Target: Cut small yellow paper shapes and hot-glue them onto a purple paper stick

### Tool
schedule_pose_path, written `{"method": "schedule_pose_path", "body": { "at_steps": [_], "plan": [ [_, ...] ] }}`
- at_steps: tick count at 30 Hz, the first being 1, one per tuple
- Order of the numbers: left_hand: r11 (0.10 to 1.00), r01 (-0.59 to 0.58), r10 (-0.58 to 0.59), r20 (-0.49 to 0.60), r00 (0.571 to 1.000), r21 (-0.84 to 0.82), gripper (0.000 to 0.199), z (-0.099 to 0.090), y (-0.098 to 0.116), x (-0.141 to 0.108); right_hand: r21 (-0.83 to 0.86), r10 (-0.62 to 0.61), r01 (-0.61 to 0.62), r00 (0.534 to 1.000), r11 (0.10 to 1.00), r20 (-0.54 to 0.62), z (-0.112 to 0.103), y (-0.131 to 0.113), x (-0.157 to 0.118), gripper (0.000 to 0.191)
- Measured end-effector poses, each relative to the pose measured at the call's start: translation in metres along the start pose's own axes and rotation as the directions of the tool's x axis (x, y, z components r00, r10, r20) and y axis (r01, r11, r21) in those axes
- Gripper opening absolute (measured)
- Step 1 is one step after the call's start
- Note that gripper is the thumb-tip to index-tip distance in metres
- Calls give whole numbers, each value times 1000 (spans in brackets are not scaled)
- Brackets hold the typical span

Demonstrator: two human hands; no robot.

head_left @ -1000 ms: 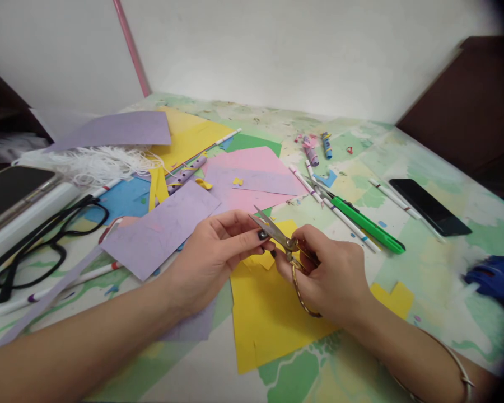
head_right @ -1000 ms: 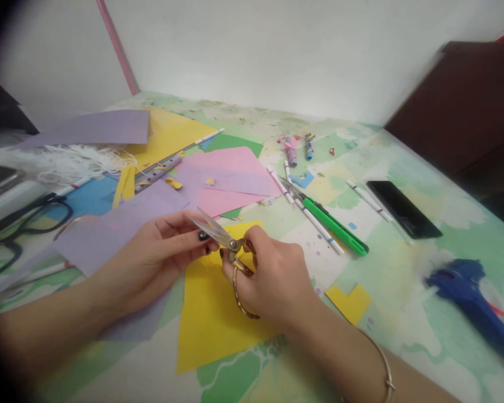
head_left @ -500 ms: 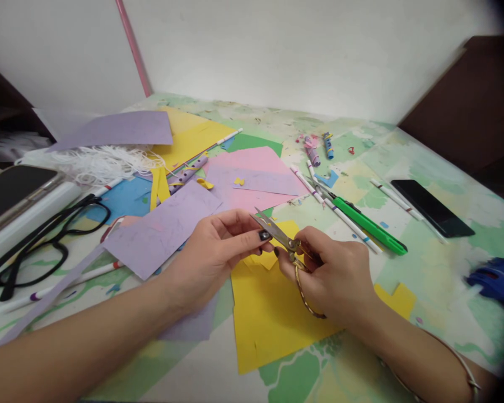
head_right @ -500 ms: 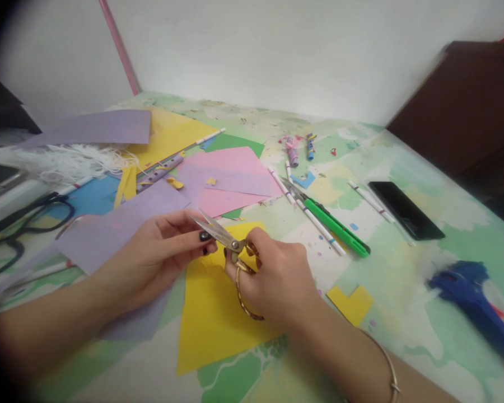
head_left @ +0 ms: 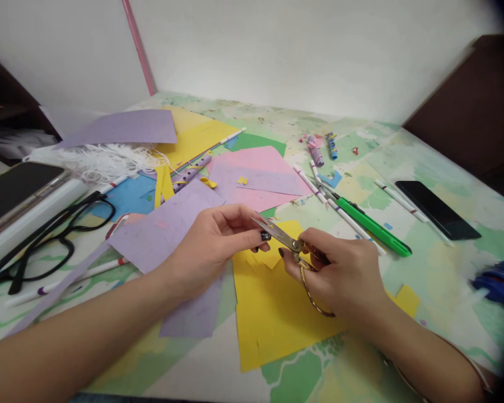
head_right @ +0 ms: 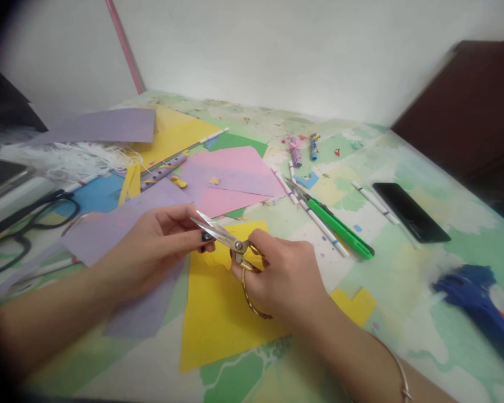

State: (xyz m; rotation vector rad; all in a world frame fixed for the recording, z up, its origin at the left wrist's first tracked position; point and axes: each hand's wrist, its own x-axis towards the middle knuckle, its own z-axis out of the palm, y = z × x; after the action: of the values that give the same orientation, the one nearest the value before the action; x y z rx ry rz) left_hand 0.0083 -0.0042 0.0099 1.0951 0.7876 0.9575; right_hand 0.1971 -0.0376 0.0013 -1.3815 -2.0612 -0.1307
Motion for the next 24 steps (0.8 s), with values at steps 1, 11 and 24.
{"method": "schedule_pose_path", "body": {
  "at_steps": [1,11,24],
  "plan": [
    [1000,-3,3,0,1000,16,3,0,0,0,-5,-1,1,1000,1000,5,0,0,0,24],
    [996,-8,9,-7,1000,86,7,-4,2,0,-30,-23,24,999,999,23,-1,2,1,24],
    [990,26,-26,0,1000,137,13,-8,3,1,-63,-49,52,998,997,43,-1,4,0,21]
  ]
}}
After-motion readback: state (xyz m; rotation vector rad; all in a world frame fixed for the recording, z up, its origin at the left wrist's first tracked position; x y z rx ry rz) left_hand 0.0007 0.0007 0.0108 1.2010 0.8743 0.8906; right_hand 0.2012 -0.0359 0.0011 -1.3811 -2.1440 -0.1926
